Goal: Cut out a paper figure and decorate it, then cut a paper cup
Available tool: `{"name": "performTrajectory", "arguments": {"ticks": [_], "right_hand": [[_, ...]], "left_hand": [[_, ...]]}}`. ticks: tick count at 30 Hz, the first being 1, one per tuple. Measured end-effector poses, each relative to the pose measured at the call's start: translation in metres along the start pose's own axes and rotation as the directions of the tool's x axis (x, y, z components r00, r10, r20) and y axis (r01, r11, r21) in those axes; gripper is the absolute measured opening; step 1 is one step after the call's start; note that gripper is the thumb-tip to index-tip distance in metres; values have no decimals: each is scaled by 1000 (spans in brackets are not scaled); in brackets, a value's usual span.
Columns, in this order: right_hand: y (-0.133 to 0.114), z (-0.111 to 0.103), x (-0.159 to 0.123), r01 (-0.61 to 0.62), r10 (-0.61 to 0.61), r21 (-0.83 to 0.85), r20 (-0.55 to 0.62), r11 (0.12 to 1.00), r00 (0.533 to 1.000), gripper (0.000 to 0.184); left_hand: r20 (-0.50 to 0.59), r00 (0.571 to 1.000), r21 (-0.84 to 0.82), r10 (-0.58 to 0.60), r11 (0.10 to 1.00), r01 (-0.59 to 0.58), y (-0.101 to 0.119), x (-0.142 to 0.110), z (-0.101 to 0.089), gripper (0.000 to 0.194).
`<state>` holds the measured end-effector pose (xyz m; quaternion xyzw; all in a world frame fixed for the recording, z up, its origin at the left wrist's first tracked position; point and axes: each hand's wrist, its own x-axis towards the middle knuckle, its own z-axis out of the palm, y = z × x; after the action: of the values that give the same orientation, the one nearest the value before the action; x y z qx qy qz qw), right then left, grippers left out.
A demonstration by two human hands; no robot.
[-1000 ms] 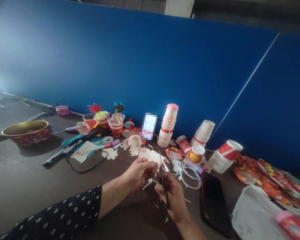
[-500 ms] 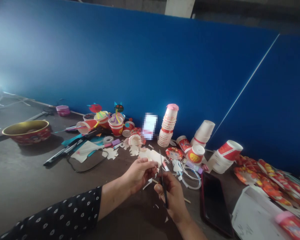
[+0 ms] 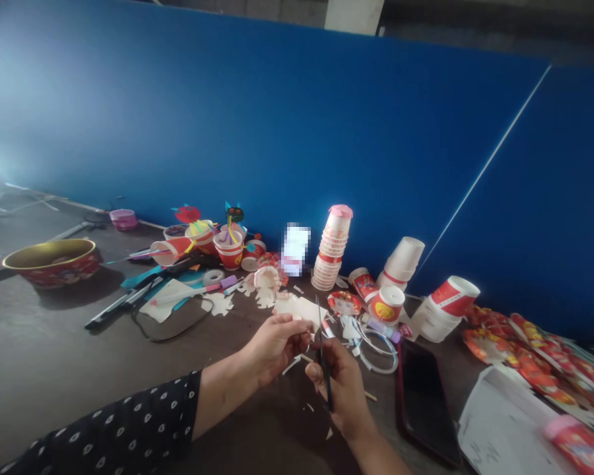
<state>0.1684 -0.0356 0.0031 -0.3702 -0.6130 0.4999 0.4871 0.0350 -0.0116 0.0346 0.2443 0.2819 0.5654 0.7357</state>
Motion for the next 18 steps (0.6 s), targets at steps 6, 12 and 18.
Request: {"name": "performTrajectory", "arguments": {"ticks": [6,12,18], "right_hand": [[3,-1,-1,29,-29,7,-1,1000,1000,36],[3,-2,-1,37,-37,-9,-3,999,999,34],[2,-3,-2,47,-47,-29,-13,998,999,35]], "left_hand": [[4,1000,3,-4,1000,4,-1,-2,2,12],[4,1000,2,-11,1000,11,0,-3,2,12],[15,1000,30,4,1000,-4,1,-2,3,10]]}}
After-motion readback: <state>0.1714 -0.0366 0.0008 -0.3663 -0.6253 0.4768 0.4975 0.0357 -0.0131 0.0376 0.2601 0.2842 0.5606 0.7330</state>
